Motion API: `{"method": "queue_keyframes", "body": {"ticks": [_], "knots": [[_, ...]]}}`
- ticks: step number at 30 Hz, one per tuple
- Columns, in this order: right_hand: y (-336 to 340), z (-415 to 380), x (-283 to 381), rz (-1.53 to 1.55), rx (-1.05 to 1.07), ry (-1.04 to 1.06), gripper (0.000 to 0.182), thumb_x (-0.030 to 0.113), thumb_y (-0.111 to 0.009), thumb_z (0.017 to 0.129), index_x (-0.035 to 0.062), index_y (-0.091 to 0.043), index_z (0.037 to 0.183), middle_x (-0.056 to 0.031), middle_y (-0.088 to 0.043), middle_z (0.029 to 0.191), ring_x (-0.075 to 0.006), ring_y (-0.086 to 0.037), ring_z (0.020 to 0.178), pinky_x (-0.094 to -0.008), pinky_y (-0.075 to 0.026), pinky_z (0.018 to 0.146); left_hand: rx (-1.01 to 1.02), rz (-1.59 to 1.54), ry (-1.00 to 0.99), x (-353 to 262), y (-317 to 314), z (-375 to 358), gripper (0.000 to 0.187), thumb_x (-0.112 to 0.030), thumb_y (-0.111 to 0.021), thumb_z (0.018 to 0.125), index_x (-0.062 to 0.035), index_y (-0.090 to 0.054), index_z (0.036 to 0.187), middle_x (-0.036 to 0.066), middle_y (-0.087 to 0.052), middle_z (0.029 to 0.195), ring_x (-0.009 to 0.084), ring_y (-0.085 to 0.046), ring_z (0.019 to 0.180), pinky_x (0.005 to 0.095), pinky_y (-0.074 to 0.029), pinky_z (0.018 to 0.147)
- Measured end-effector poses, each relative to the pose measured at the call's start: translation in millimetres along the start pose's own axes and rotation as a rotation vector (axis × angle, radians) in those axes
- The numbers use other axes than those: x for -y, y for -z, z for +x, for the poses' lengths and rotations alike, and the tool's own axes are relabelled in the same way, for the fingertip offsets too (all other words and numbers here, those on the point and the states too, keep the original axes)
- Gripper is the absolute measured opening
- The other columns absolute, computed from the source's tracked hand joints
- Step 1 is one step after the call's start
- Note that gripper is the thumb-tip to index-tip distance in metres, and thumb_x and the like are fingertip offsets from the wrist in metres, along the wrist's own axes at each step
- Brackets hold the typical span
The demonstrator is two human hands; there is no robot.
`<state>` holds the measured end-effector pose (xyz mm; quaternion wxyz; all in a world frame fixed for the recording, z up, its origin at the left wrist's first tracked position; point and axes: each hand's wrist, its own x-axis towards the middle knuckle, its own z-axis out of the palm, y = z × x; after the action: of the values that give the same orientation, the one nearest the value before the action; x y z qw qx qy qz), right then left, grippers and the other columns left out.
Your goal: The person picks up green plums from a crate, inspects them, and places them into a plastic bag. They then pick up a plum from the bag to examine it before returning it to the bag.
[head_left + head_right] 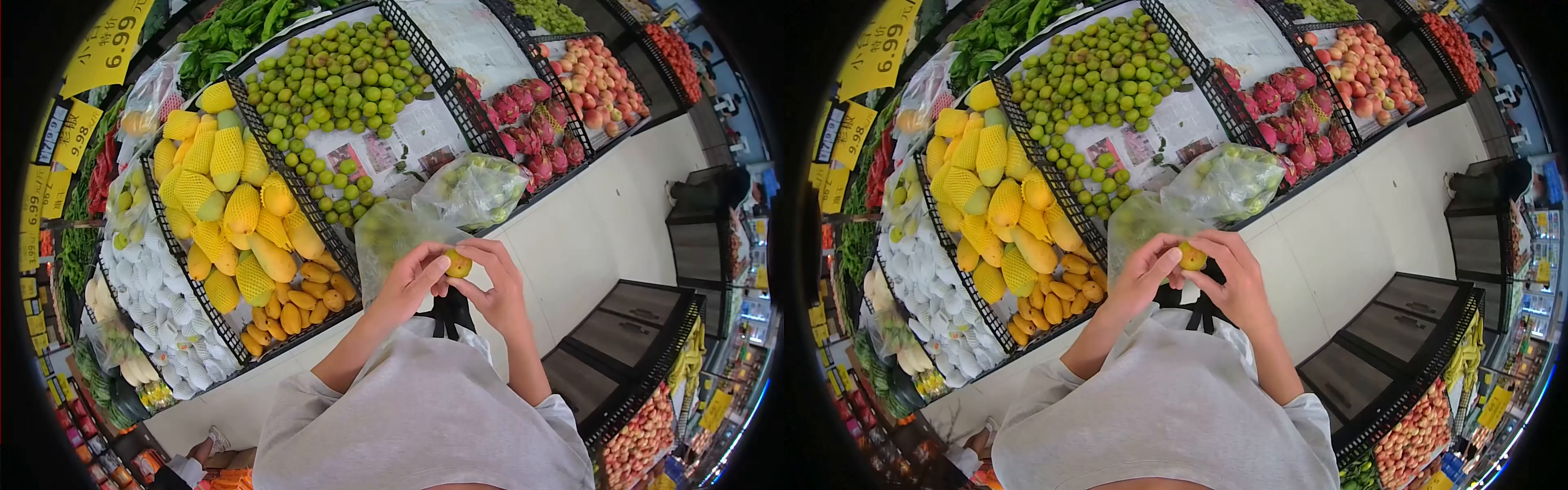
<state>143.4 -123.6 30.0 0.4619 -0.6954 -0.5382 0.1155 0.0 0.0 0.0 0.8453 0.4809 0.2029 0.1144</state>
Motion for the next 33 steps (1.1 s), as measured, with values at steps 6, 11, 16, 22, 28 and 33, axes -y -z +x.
{"method": "queue_keyframes", "body": {"ticks": [6,11,16,22,28,33], "knots": [[-23,-7,20,0.030,-0.085,0.000,0.051,0.008,-0.087,0.071,0.0049,-0.065,0.116,-0.0137,-0.068,0.113,-0.0313,-0.067,0.099,-0.0389,-0.055,0.083,0.073,-0.130,0.021,0,17,-14,0.033,-0.029,-0.054,0.106,-0.0019,-0.055,0.125,0.006,-0.064,0.098,0.0093,-0.058,0.078,0.0246,-0.048,0.070],[-44,-17,25,0.053,-0.143,0.014,0.050,0.009,-0.089,0.068,0.0058,-0.065,0.112,-0.0118,-0.069,0.109,-0.0297,-0.067,0.098,-0.0375,-0.055,0.081,0.099,-0.256,0.071,7,25,-27,0.036,-0.031,-0.054,0.106,-0.0021,-0.056,0.126,0.004,-0.064,0.099,0.0099,-0.056,0.075,0.0250,-0.048,0.071],[-50,-18,22,0.009,-0.102,0.060,0.050,0.010,-0.090,0.066,0.0062,-0.066,0.109,-0.0105,-0.070,0.107,-0.0301,-0.067,0.097,-0.0391,-0.054,0.082,0.157,-0.338,0.098,18,28,-36,0.038,-0.032,-0.051,0.107,-0.0032,-0.055,0.131,0.007,-0.067,0.110,0.0093,-0.057,0.081,0.0254,-0.048,0.072],[-74,1,27,0.092,0.022,0.137,0.050,0.009,-0.090,0.065,0.0066,-0.066,0.109,-0.0099,-0.069,0.109,-0.0299,-0.067,0.098,-0.0380,-0.055,0.080,0.049,-0.239,-0.004,8,43,-55,0.034,-0.030,-0.053,0.106,-0.0042,-0.057,0.128,0.005,-0.068,0.107,0.0080,-0.054,0.080,0.0247,-0.047,0.071],[-106,24,40,0.236,0.179,0.199,0.050,0.008,-0.090,0.066,0.0070,-0.067,0.110,-0.0096,-0.068,0.112,-0.0292,-0.066,0.097,-0.0368,-0.056,0.078,-0.161,-0.156,-0.125,-3,61,-88,0.034,-0.028,-0.051,0.106,-0.0038,-0.056,0.128,0.006,-0.067,0.105,0.0084,-0.056,0.080,0.0243,-0.047,0.070],[-124,40,42,0.301,0.274,0.332,0.048,0.011,-0.090,0.065,0.0093,-0.068,0.108,-0.0074,-0.069,0.109,-0.0266,-0.067,0.096,-0.0368,-0.054,0.078,-0.278,-0.140,-0.215,1,68,-106,0.037,-0.028,-0.051,0.105,-0.0011,-0.054,0.130,0.010,-0.067,0.107,0.0102,-0.057,0.079,0.0256,-0.049,0.071]]}}
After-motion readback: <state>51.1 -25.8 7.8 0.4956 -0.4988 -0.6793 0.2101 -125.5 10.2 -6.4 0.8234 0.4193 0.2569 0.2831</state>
